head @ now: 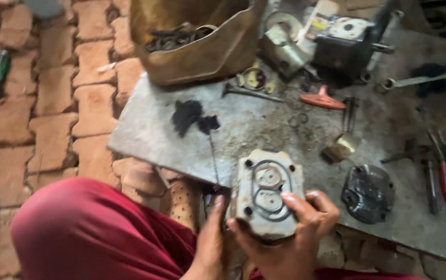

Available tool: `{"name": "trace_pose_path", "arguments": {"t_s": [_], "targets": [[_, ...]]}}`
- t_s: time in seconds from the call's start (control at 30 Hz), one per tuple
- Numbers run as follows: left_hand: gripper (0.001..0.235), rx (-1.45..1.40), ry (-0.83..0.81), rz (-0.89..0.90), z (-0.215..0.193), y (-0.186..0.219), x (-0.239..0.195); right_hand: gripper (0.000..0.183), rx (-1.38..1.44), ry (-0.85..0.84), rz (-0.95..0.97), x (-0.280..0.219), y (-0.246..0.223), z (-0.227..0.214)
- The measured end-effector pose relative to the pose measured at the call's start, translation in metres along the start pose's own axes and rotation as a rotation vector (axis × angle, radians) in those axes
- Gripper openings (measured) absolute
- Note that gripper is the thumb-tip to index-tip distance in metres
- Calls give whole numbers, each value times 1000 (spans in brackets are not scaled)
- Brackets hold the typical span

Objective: The person cleans and assembles parts of a mechanical component, using a wrench and a cloth to wipe down various surfaces.

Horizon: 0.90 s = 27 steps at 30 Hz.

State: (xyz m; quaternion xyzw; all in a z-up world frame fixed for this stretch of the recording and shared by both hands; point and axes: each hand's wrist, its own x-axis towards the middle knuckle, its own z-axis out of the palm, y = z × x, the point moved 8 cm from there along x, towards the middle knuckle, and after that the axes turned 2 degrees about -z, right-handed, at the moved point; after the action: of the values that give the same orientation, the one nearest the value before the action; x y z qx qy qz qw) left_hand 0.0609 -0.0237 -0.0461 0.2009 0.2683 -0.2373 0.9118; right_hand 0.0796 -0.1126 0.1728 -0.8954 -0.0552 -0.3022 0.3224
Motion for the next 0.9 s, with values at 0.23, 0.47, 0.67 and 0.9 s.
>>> {"name": "trace_pose_path", "arguments": {"t_s": [0.23,0.47,0.67,0.9], "targets": [[84,-454,-579,-359,85,7,-39,95,11,-199,-117,28,-5,-4],[76,-612,-352,-330,69,-12,-23,90,81,-194,-209,28,-15,2],[78,-610,-415,-252,71,-17,-16,89,-4,-123,-166,11,-5,-4],[76,-503,-362,-233,73,-17,-18,85,-110,-169,-161,8,10,-8]]}}
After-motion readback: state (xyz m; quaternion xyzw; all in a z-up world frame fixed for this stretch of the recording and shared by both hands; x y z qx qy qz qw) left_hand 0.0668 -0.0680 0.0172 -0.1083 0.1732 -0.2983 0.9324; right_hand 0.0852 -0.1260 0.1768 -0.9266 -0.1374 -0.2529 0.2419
